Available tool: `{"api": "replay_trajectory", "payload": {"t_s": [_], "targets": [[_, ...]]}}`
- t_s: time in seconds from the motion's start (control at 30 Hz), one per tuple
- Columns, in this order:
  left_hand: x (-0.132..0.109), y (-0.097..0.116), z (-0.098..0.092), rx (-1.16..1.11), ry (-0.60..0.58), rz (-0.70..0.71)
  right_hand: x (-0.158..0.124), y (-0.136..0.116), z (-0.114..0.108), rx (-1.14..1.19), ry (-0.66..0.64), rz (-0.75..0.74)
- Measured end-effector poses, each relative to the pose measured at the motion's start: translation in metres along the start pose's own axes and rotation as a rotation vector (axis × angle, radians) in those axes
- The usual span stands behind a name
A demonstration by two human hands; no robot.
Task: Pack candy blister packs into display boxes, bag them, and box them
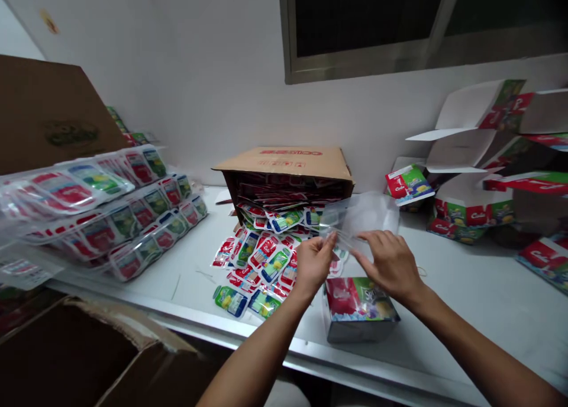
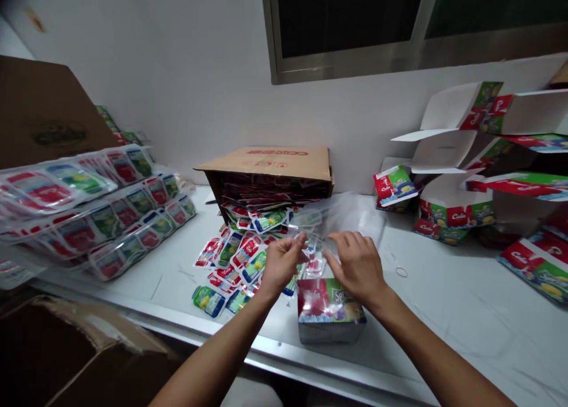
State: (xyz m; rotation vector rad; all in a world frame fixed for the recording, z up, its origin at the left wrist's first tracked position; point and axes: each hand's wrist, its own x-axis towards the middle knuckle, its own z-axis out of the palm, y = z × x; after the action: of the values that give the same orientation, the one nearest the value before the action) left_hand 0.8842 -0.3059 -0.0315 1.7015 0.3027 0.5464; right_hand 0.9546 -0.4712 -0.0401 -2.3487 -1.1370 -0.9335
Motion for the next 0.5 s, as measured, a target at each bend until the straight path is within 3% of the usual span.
{"api": "replay_trajectory", "payload": {"t_s": [0.07, 0.17, 0.3, 0.4, 0.5], "targets": [[0.002, -0.003, -0.001, 0.077, -0.017, 0.061, -0.002, 0.009, 0.009, -0.067, 0.017, -0.005], [0.008, -0.012, -0.004, 0.328, 0.01, 0.223, 0.002, 0.027, 0.016, -0.109, 0.155, -0.012], [0.028, -0.03, -0.001, 0.74, 0.333, 0.562, 0.011, 0.037, 0.023, -0.18, 0.319, -0.14], [0.038, -0.042, 0.008, 0.803, 0.506, 0.747, 0.014, 0.037, 0.033, -0.192, 0.31, -0.2], [0.037, -0.05, 0.017, 0.812, 0.454, 0.806, 0.012, 0.038, 0.042, -0.195, 0.207, -0.141]]}}
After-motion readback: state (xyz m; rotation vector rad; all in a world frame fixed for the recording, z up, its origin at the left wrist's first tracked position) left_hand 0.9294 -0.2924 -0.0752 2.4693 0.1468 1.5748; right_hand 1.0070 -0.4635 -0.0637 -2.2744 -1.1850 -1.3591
